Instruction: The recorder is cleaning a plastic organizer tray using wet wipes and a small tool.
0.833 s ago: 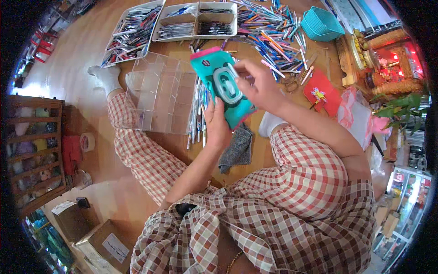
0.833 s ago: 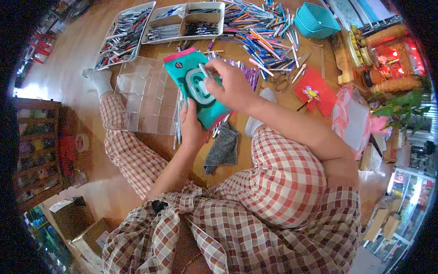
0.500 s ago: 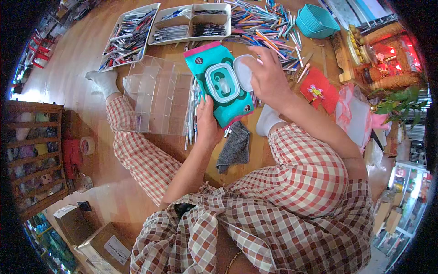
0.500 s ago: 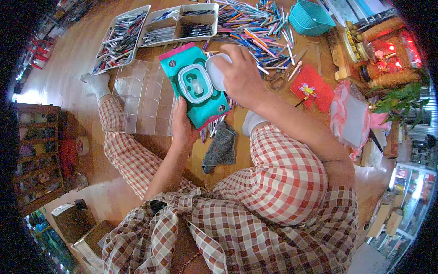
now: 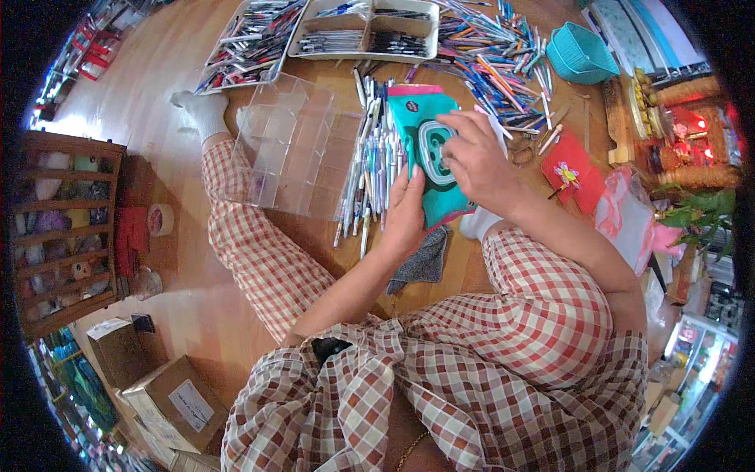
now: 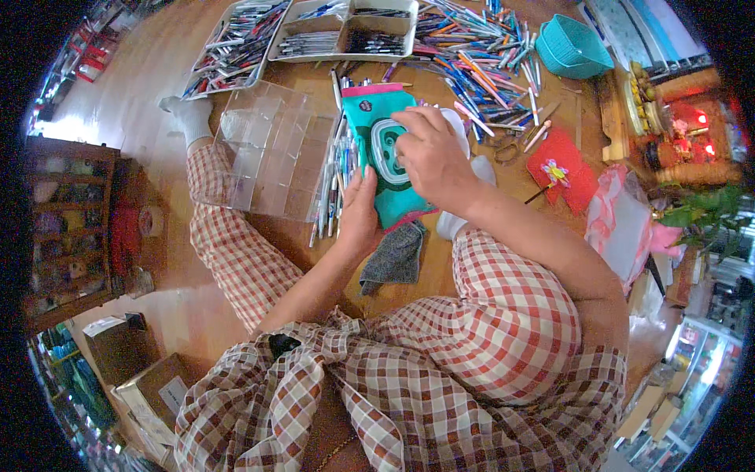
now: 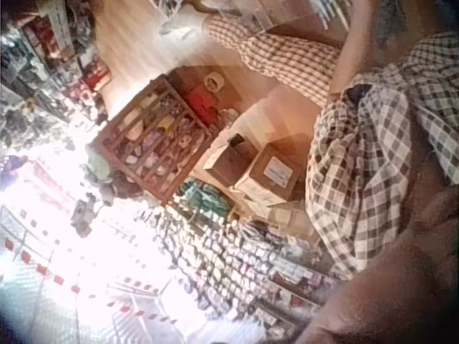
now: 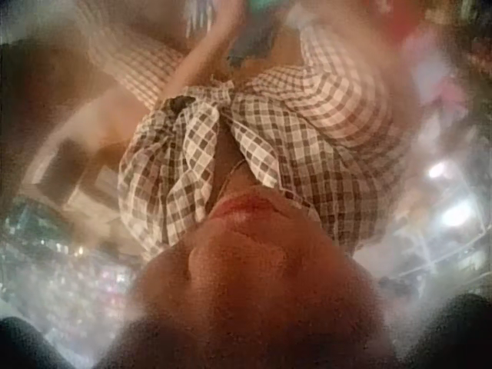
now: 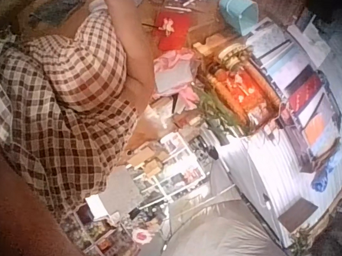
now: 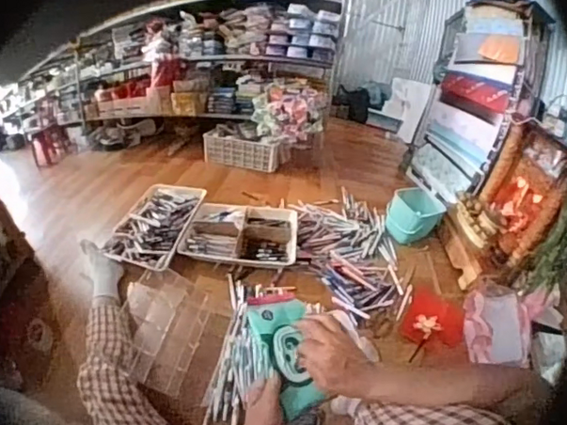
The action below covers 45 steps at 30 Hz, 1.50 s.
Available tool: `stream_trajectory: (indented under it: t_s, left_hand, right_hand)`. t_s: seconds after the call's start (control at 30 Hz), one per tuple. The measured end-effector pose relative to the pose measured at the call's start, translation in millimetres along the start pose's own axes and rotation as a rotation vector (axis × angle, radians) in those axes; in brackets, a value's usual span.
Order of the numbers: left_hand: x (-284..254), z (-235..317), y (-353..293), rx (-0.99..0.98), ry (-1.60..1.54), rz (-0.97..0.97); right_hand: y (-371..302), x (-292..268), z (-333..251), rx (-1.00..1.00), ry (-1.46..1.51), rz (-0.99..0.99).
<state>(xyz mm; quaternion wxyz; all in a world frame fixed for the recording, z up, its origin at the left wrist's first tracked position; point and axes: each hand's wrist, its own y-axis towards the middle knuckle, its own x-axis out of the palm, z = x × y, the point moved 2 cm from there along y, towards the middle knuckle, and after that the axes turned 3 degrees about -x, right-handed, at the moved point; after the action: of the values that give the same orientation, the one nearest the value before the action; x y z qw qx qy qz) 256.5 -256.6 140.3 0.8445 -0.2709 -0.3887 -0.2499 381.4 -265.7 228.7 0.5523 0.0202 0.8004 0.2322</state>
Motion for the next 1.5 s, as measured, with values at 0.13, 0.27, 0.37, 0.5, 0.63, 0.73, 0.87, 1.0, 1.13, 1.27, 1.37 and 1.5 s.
stream_trajectory:
  t_s: [0.13, 0.27, 0.37, 0.5, 0.63, 0.73, 0.87, 1.0, 1.13, 1.27, 1.37, 1.5]
  left_hand:
    - [-10.7, -3.4, 6.5, -0.049, 0.001, 0.024]
    - [-15.2, -0.4, 9.9, -0.079, 0.049, 0.025]
    - [-24.6, 7.8, 11.4, -0.076, 0.102, 0.164]
    - [-16.6, 16.7, 15.8, -0.038, 0.114, 0.103]
    - [-10.5, 23.6, 18.8, 0.095, 0.384, 0.125]
    - [-12.3, 25.8, 24.4, 0.107, 0.553, 0.171]
    - [-48.7, 31.6, 12.4, -0.047, 0.327, 0.352]
    - [-89.2, 93.1, -44.2, 0.072, 0.550, 0.424]
    - [-143.6, 184.4, -108.8, 0.357, 0.347, 0.446]
    - [-216.4, 223.7, -188.4, 0.517, 0.174, 0.690]
    - [-311.3, 190.5, -208.6, 0.516, 0.133, 0.940]
    - [-347.8, 137.6, -208.6, 0.328, -0.012, 1.159]
  right_hand:
    - [-5.7, 3.5, 13.5, 0.162, 0.201, 0.039]
    - [-8.1, -8.1, 18.0, 0.720, 1.047, 0.012]
    - [-1.7, -6.3, 22.6, 0.725, 1.347, 0.266]
    - [-2.7, -13.4, 31.9, 0.768, 1.515, 0.289]
    - [4.0, -26.1, 25.3, 0.675, 1.411, 0.370]
    - [9.1, -38.0, 14.9, 0.537, 1.301, 0.400]
    - [29.1, -71.9, 10.9, 0.432, 1.300, 0.574]
    - [30.6, -72.9, 20.3, 0.423, 1.392, 0.504]
    - [26.7, -67.4, 34.3, 0.485, 1.395, 0.339]
    - [63.0, -43.0, 11.4, 0.456, 1.370, 0.045]
    - [79.1, -2.8, -0.4, 0.487, 1.338, -0.147]
    - [98.0, 64.0, -15.4, 0.609, 1.356, -0.194]
